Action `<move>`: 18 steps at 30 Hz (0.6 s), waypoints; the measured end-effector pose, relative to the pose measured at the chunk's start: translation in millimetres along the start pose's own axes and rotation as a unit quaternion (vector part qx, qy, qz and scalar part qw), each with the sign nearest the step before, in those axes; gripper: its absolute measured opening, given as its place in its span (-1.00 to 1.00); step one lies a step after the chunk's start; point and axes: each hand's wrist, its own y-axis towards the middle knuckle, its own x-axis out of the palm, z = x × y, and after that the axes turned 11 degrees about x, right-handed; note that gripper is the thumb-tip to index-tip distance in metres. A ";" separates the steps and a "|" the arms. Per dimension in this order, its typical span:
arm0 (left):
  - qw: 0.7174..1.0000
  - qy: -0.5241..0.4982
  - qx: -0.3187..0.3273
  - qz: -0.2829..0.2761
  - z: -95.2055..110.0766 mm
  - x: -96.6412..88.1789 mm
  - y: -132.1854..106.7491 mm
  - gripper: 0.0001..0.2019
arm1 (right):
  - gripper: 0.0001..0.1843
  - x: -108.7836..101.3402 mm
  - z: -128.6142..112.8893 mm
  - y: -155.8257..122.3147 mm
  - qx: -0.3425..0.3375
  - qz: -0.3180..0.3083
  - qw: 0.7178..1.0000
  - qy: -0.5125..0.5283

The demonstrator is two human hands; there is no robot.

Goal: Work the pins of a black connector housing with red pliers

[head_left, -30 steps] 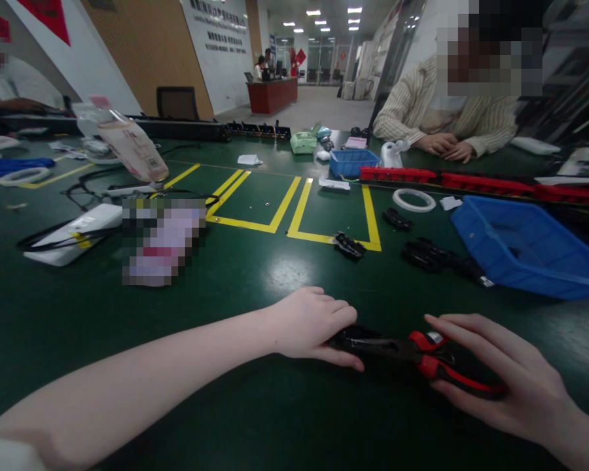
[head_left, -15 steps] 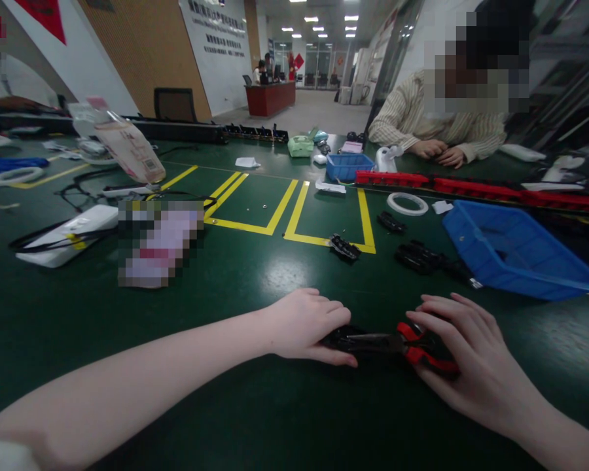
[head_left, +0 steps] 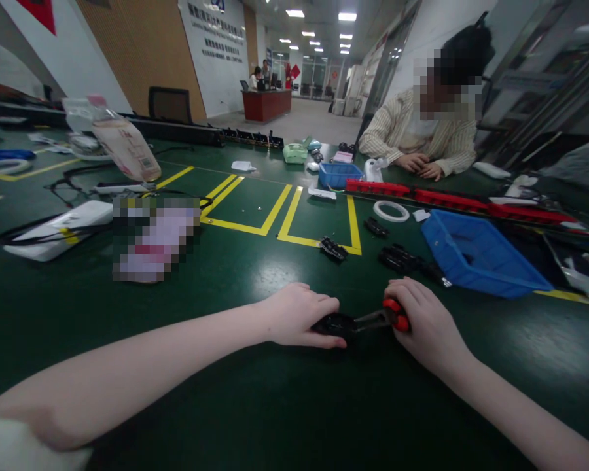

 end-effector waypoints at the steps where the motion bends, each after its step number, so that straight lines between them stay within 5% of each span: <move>1: 1.000 0.009 -0.006 -0.003 -0.2 0.5 1.7 -0.60 | -0.75 1.4 -0.3 4.0 0.000 0.002 1.000 0.009; 9: 0.998 0.053 -0.016 -0.009 -7.1 5.2 20.5 -0.54 | -0.85 10.1 -5.0 31.0 -0.023 0.057 0.998 0.030; 18: 0.999 0.028 -0.011 0.019 -11.4 5.3 25.5 -0.62 | -0.86 12.1 14.7 26.7 -0.075 0.066 0.994 0.045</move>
